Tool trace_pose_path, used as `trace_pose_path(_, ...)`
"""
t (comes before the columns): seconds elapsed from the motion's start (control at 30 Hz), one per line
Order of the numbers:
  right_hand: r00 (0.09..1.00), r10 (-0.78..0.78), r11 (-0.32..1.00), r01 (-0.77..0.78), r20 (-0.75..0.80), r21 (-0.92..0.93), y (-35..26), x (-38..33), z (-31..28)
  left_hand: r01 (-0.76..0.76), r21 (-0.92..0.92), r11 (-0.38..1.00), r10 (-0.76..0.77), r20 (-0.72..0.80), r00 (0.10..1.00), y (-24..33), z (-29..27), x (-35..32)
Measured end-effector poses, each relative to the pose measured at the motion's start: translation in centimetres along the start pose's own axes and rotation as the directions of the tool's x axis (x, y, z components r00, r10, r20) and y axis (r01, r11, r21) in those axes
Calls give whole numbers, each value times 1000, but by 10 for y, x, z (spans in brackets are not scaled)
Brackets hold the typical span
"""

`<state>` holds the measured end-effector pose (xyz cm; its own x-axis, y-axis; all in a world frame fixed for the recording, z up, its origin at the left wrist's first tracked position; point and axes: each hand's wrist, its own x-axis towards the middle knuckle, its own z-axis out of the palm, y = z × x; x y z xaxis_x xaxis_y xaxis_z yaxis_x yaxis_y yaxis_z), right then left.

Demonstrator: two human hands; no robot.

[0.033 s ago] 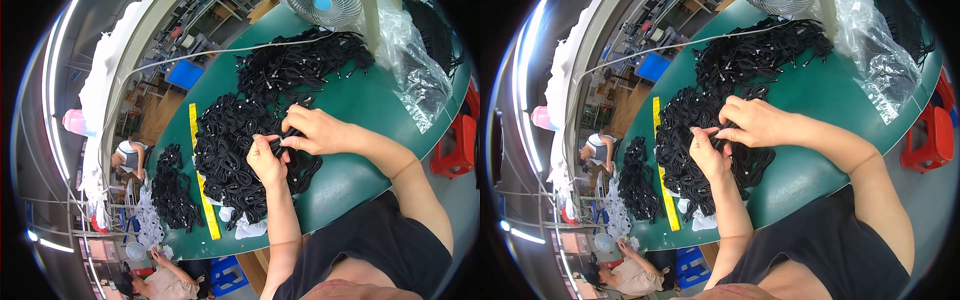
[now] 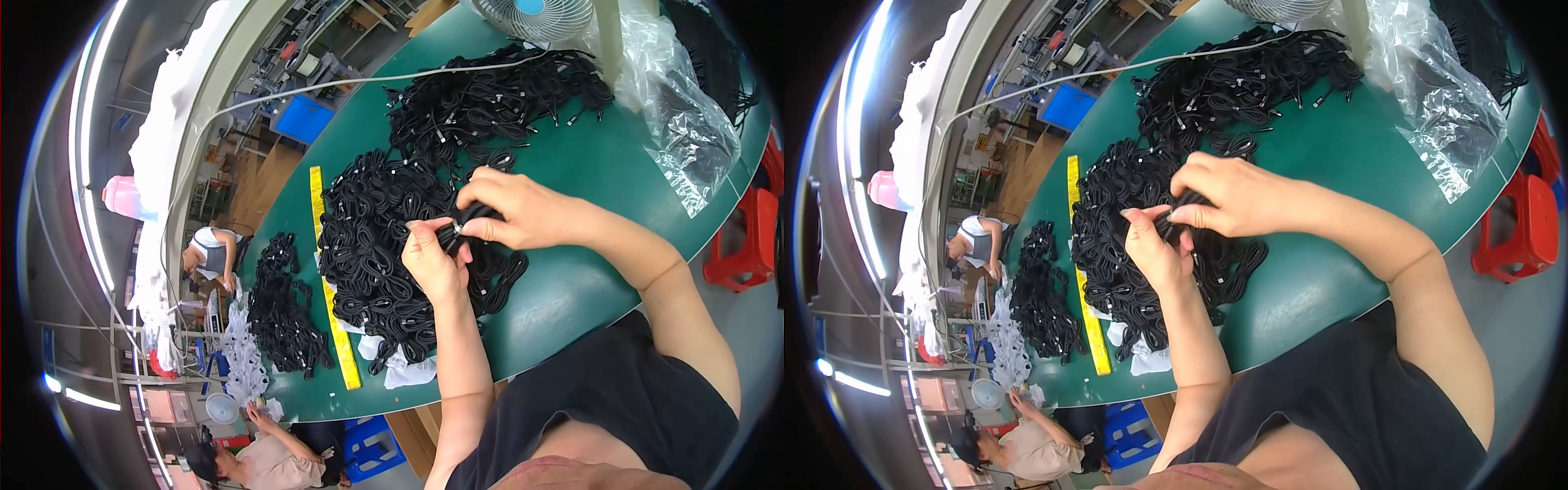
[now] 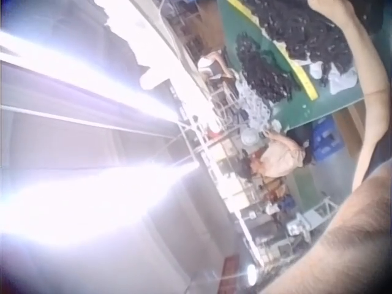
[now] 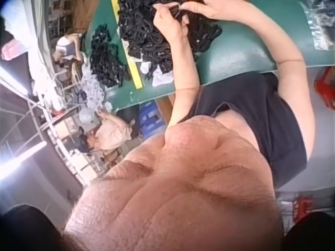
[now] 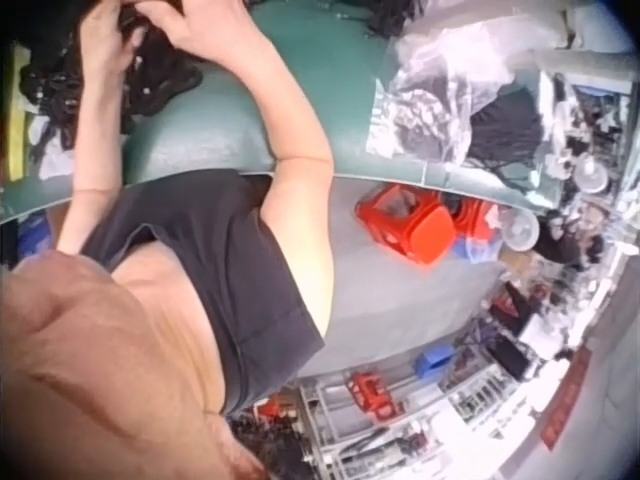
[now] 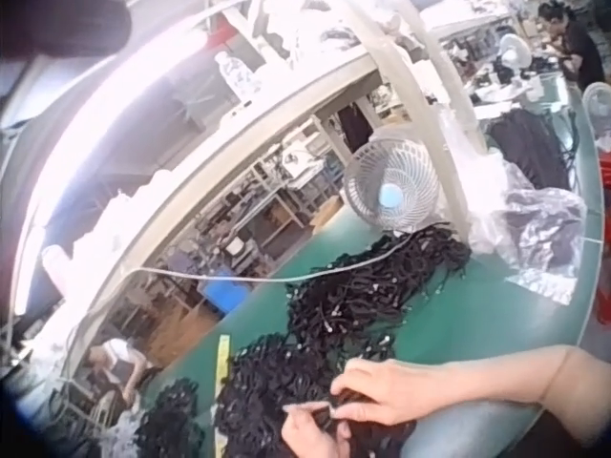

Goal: Bundling and organizing black cables at a factory workbench using twist ties.

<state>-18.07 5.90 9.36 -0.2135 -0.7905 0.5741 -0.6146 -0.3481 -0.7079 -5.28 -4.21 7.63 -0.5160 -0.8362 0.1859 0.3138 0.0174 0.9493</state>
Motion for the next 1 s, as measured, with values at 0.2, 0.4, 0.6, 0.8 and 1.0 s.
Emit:
trace_pose_path(0.2, 995, -45, 997, 49, -85, 51, 3, 2, -4, -99, -431, 897, 170, 129, 977, 3, 2, 2)
trace_pose_path(0.4, 940, 286, 833, -339, 183, 438, -11, 5, -13, -81, -395, 915, 164, 181, 970, 2, -7, 5)
trace_pose_path(0.6, 889, -456, 776, 383, -27, -501, 0, 0, 5, 133, -528, 839, 20, 273, 962, -6, 4, 0)
trace_pose_path(0.8, 989, -135, 978, 123, -67, -166, -9, -2, -6, 79, -502, 861, 76, 281, 957, -2, -8, 8)
trace_pose_path(1.0, 976, -204, 945, 175, -77, -277, -9, -5, -3, -54, -366, 929, 166, 282, 945, -13, -8, 8)
